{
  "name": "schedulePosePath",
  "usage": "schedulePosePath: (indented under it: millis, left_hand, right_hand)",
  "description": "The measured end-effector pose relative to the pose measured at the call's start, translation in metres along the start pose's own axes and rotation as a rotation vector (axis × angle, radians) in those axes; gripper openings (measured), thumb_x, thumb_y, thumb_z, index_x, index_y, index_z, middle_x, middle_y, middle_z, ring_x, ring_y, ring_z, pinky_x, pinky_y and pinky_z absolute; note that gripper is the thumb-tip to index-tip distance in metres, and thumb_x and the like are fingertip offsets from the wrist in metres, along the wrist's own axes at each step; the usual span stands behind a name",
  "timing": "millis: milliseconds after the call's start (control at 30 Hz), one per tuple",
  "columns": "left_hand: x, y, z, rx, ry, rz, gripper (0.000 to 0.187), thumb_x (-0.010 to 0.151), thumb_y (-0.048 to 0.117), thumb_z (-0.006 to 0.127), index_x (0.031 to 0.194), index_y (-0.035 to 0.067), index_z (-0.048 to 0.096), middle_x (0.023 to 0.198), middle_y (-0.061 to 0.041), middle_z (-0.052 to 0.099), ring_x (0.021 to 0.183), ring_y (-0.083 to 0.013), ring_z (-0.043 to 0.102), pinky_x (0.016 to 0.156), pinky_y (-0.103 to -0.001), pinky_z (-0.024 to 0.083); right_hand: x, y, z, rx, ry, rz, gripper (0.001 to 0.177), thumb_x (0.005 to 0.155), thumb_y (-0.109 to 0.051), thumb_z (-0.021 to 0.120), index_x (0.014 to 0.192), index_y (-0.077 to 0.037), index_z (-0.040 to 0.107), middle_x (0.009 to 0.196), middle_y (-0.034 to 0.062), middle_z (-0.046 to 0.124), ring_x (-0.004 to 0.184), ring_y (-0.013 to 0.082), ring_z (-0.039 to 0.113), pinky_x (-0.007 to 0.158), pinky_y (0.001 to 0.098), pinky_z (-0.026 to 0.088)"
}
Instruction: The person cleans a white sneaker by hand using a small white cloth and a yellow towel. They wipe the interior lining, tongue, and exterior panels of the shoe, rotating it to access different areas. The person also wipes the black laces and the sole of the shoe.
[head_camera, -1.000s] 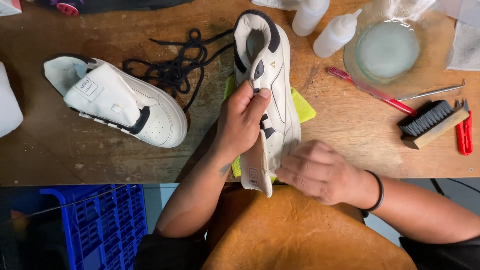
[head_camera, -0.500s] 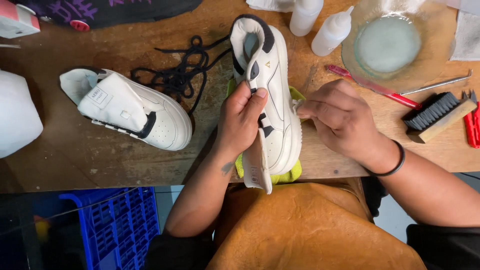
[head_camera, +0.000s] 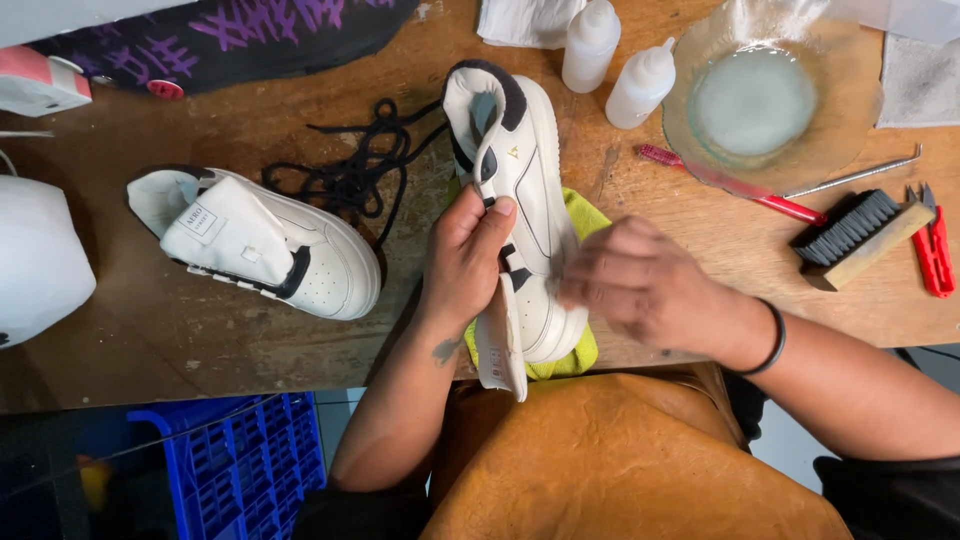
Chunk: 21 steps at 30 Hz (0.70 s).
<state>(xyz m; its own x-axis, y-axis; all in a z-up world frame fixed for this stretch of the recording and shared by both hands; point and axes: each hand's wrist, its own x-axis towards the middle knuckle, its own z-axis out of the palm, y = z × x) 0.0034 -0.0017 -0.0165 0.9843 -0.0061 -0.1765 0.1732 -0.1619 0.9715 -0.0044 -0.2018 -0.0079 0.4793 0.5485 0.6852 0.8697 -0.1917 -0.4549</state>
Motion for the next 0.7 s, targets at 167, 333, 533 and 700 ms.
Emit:
schedulePosePath:
  millis: [167,333,533,700]
  left_hand:
    - [0.000,-0.009,0.000,0.002,-0.002,0.003,0.022,0.095,0.030,0.055,0.087,0.011,0.063,0.069,-0.002,0.056,0.075,-0.0104,0.052,0.072,-0.031,0.050]
    - [-0.002,0.004,0.002,0.007,-0.002,0.008,0.022,0.095,0.030,0.055,0.087,0.011,0.063,0.066,-0.002,0.055,0.073,-0.0103,0.053,0.070,-0.031,0.050]
    - [0.004,-0.010,0.000,-0.016,0.003,-0.002,0.021,0.095,0.029,0.056,0.086,0.011,0.063,0.067,-0.001,0.056,0.072,-0.0102,0.053,0.070,-0.030,0.050]
    - [0.001,-0.009,0.000,-0.021,0.012,-0.007,0.023,0.094,0.030,0.057,0.086,0.010,0.064,0.066,-0.004,0.056,0.072,-0.0117,0.053,0.069,-0.031,0.050]
  right_hand:
    - [0.005,-0.011,-0.002,-0.023,-0.033,-0.039,0.016,0.093,-0.013,0.059,0.085,-0.010,0.073,0.081,0.0026,0.064,0.072,0.0218,0.056,0.067,0.0353,0.048]
    - [0.005,0.009,-0.008,-0.107,-0.060,-0.107,0.018,0.096,-0.012,0.057,0.085,-0.006,0.070,0.081,0.0061,0.062,0.074,0.0258,0.056,0.067,0.0382,0.045]
    - [0.013,0.011,-0.015,-0.040,-0.111,-0.124,0.018,0.095,-0.013,0.058,0.086,-0.007,0.071,0.081,0.0038,0.062,0.074,0.0230,0.055,0.066,0.0351,0.045]
    - [0.013,-0.004,-0.011,-0.036,-0.136,-0.072,0.013,0.090,-0.008,0.062,0.082,-0.007,0.072,0.076,0.0016,0.062,0.076,0.0206,0.056,0.069,0.0332,0.044]
